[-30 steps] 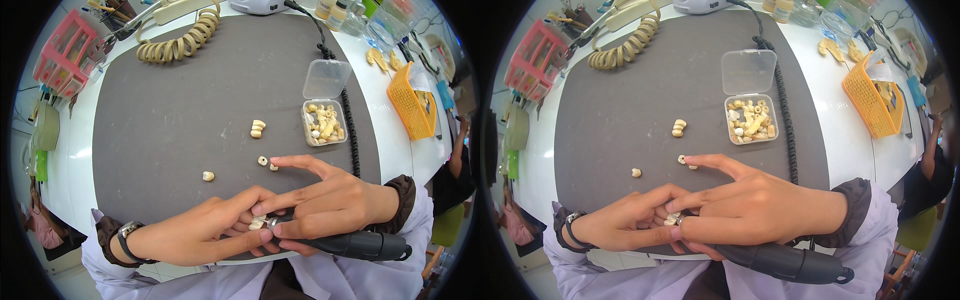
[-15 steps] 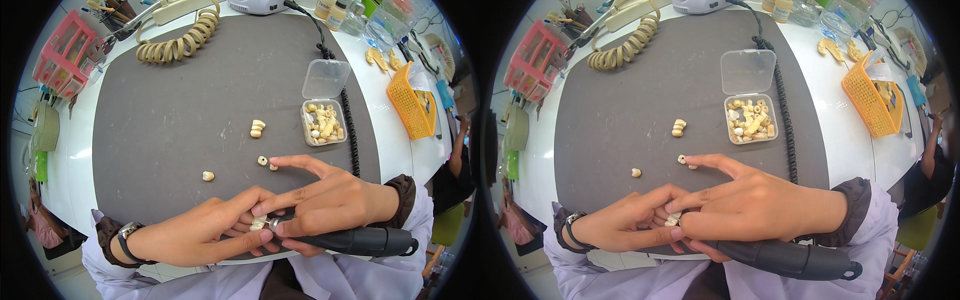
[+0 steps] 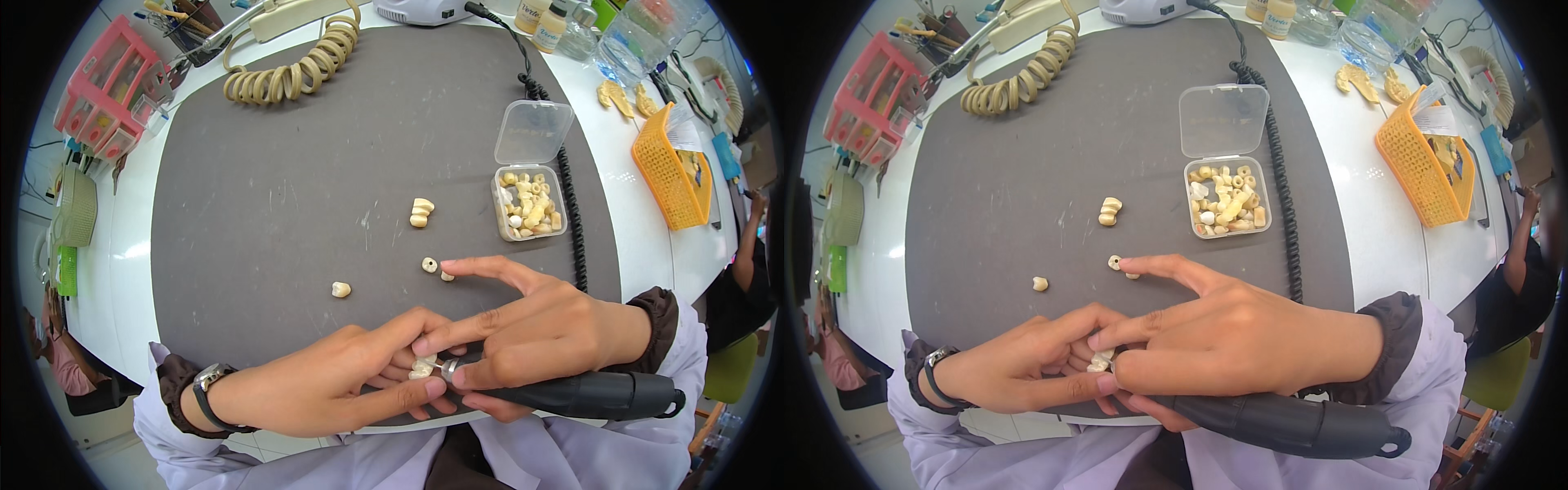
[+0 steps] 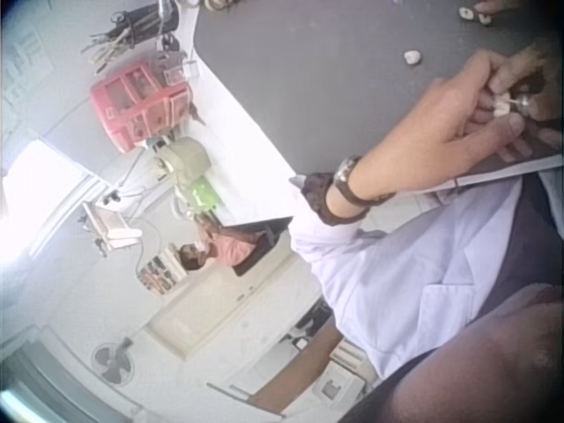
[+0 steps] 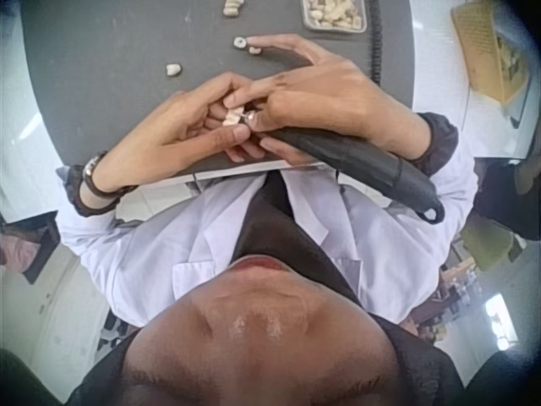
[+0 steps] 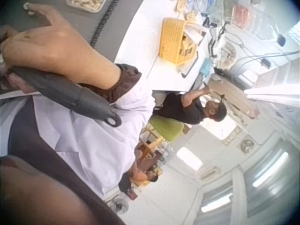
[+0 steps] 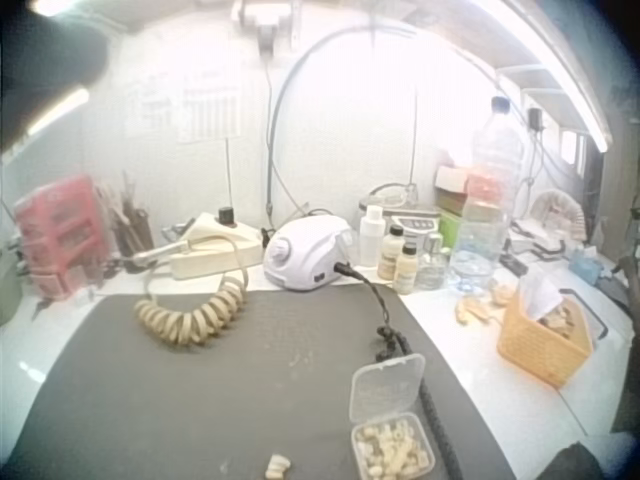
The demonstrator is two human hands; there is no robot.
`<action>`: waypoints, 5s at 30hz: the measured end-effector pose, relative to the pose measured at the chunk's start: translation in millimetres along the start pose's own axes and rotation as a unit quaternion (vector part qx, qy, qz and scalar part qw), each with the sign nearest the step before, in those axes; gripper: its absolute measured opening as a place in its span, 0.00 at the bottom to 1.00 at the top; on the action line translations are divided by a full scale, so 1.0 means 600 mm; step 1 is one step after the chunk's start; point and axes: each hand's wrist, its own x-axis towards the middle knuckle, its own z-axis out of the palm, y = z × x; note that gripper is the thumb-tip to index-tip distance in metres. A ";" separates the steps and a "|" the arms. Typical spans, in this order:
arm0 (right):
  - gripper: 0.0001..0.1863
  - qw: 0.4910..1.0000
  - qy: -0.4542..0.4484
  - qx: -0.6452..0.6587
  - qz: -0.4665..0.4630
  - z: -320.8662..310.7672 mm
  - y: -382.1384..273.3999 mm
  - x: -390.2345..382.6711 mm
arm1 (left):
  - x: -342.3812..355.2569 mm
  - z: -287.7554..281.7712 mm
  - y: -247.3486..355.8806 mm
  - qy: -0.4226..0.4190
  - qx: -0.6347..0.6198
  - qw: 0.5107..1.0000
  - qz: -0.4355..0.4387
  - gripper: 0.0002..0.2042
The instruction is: The person uses a rotary tool to polish and refine a dental bridge over a work mat, holding the prosthesis by hand and applying the tool to various surfaces while other dental components are visible in a container nearby.
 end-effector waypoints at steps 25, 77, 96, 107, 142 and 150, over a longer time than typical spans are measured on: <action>0.04 1.000 0.002 0.008 -0.002 -0.001 -0.003 0.001 | 0.002 0.001 -0.009 0.004 -0.001 1.000 0.014 0.13; 0.05 1.000 -0.008 0.001 -0.005 -0.004 -0.005 0.005 | -0.003 0.003 -0.003 0.004 0.016 1.000 0.011 0.13; 0.04 1.000 -0.010 0.010 0.007 -0.006 -0.007 0.006 | 0.000 -0.001 -0.005 -0.003 0.004 1.000 0.010 0.14; 0.04 1.000 -0.007 0.009 0.003 -0.004 -0.004 0.005 | -0.002 0.000 -0.009 0.000 0.011 1.000 0.006 0.14; 0.08 0.998 0.045 0.033 0.014 -0.002 -0.007 0.002 | 0.001 0.001 -0.014 0.007 -0.002 0.999 0.038 0.13; 0.09 0.999 0.032 0.010 0.001 -0.003 -0.010 0.002 | 0.001 0.001 -0.008 0.004 -0.017 0.999 0.029 0.12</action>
